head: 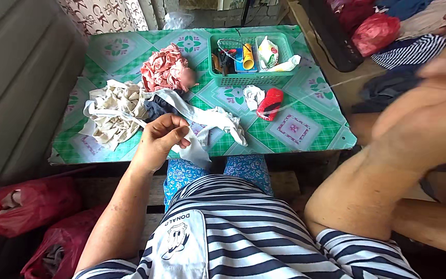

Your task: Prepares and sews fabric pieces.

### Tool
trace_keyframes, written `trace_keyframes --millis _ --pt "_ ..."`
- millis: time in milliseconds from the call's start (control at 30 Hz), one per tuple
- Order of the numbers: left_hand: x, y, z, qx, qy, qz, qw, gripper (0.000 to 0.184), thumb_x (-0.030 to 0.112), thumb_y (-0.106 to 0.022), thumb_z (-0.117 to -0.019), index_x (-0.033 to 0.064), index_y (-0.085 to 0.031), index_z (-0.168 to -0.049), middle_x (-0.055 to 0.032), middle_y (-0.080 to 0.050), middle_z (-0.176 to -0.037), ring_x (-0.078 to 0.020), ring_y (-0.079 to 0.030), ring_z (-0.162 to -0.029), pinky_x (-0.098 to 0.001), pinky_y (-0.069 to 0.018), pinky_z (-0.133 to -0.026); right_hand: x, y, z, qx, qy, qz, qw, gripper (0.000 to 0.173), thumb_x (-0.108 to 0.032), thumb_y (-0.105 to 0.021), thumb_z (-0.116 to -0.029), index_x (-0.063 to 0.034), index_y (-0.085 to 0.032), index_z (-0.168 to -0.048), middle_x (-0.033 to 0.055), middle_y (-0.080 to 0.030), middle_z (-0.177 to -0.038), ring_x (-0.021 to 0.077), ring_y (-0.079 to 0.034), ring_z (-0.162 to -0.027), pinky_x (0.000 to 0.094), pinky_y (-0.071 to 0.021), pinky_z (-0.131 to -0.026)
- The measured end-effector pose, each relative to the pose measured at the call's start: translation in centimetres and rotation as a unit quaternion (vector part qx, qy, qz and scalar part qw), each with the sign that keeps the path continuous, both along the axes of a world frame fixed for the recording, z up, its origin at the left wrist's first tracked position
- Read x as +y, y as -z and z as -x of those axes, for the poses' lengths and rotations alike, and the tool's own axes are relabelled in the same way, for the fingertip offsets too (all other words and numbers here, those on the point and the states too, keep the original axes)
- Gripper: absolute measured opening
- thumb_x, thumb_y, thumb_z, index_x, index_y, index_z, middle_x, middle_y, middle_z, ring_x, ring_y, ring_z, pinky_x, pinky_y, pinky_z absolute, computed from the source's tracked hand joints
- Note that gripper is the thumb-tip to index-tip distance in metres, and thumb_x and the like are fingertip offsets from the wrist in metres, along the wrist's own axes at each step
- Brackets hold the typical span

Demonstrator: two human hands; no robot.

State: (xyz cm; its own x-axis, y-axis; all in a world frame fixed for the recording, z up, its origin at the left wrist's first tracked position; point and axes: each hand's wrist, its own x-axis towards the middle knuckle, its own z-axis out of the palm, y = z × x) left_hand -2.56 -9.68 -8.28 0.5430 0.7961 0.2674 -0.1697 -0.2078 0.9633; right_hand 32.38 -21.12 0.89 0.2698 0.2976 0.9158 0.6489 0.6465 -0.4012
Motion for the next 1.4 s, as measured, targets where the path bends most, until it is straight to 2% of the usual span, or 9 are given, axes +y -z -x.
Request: trace_keyframes --millis 67,167,233,300,433,767,1100,1167,1400 --pt "-0.4 -0.6 -0.6 -0.022 0.036 0.007 0.999 0.009 0.011 -0.061 -0.0991 0.0147 -0.069 -0.102 0.0038 -0.072 -0.085 -0.0055 -0.069 -0.069 -0.0224 -0.061 -0.065 1.2 0.9 2.3 -0.094 -0.027 0.059 0.993 0.016 -0.011 -0.052 -0.1061 -0.0026 -0.061 -0.116 -0.0061 -0.066 -0.106 -0.0006 -0.062 -0.095 0.0238 -0.0537 -0.086" --pt "-1.0 -1.5 -1.3 -0.045 0.071 0.01 0.996 0.007 0.015 -0.063 -0.0996 0.0157 -0.069 -0.103 0.0037 -0.072 -0.085 -0.005 -0.069 -0.07 -0.0219 -0.0606 -0.065 3.2 3.2 7.0 -0.133 -0.127 0.126 0.975 0.011 -0.009 -0.061 -0.1014 -0.0031 -0.07 -0.104 0.0076 -0.065 -0.11 0.012 -0.061 -0.109 0.0287 -0.0509 -0.094" --pt "-1.2 -1.9 -1.6 -0.055 0.085 0.008 0.995 0.008 0.015 -0.062 -0.0996 0.0151 -0.07 -0.103 0.003 -0.072 -0.085 -0.0054 -0.069 -0.069 -0.0216 -0.0602 -0.065 3.9 4.4 9.2 -0.139 -0.164 0.158 0.964 0.011 -0.006 -0.064 -0.0974 -0.0022 -0.073 -0.101 0.0124 -0.061 -0.109 0.0171 -0.058 -0.108 0.0295 -0.0504 -0.092" --pt "-1.4 -2.2 -1.8 -0.059 0.094 0.005 0.994 0.007 0.017 -0.063 -0.0998 0.0151 -0.07 -0.103 0.003 -0.071 -0.085 -0.0054 -0.069 -0.07 -0.0214 -0.0601 -0.065 4.5 5.1 10.5 -0.141 -0.185 0.169 0.958 0.012 -0.004 -0.065 -0.0952 -0.0029 -0.076 -0.099 0.0126 -0.061 -0.104 0.0196 -0.058 -0.104 0.0342 -0.0485 -0.091" --pt "-1.7 -2.6 -1.9 -0.067 0.106 0.01 0.992 0.007 0.018 -0.064 -0.0998 0.0149 -0.07 -0.103 0.0034 -0.071 -0.087 -0.0055 -0.069 -0.07 -0.0216 -0.0603 -0.066 4.8 5.4 11.3 -0.156 -0.194 0.175 0.953 0.011 -0.004 -0.066 -0.0949 -0.0045 -0.077 -0.097 0.0106 -0.061 -0.099 0.0192 -0.057 -0.1 0.035 -0.046 -0.091" --pt "-1.8 -2.6 -2.2 -0.076 0.119 0.018 0.99 0.007 0.016 -0.064 -0.0997 0.0132 -0.069 -0.102 0.0025 -0.071 -0.084 -0.0057 -0.069 -0.069 -0.0217 -0.0603 -0.065 4.7 5.4 11.2 -0.165 -0.185 0.167 0.954 0.012 -0.004 -0.066 -0.0947 -0.0042 -0.077 -0.096 0.0111 -0.062 -0.098 0.0194 -0.057 -0.099 0.0347 -0.0457 -0.09" --pt "-1.8 -2.7 -2.2 -0.076 0.129 0.02 0.988 0.007 0.015 -0.063 -0.0998 0.0133 -0.069 -0.102 0.0029 -0.071 -0.084 -0.0052 -0.069 -0.067 -0.0209 -0.0602 -0.064 4.5 5.3 11.1 -0.18 -0.191 0.158 0.952 0.012 -0.004 -0.065 -0.0946 -0.0047 -0.078 -0.096 0.0112 -0.062 -0.095 0.0212 -0.057 -0.099 0.0394 -0.0441 -0.093" --pt "-1.8 -2.7 -2.2 -0.075 0.133 0.02 0.988 0.007 0.015 -0.063 -0.1001 0.0134 -0.069 -0.102 0.0033 -0.071 -0.083 -0.005 -0.068 -0.067 -0.021 -0.0602 -0.064 4.5 5.4 11.1 -0.176 -0.195 0.159 0.952 0.012 -0.004 -0.066 -0.0944 -0.0046 -0.077 -0.096 0.0112 -0.062 -0.095 0.021 -0.058 -0.1 0.0407 -0.0445 -0.097" --pt "-1.9 -2.6 -2.2 -0.079 0.131 0.014 0.988 0.007 0.014 -0.063 -0.1007 0.013 -0.069 -0.104 0.0038 -0.071 -0.086 -0.0045 -0.069 -0.069 -0.0203 -0.0601 -0.065 4.5 5.6 11.3 -0.164 -0.207 0.16 0.951 0.011 -0.003 -0.066 -0.0936 -0.0038 -0.077 -0.095 0.0109 -0.063 -0.095 0.0202 -0.059 -0.099 0.0402 -0.045 -0.098"
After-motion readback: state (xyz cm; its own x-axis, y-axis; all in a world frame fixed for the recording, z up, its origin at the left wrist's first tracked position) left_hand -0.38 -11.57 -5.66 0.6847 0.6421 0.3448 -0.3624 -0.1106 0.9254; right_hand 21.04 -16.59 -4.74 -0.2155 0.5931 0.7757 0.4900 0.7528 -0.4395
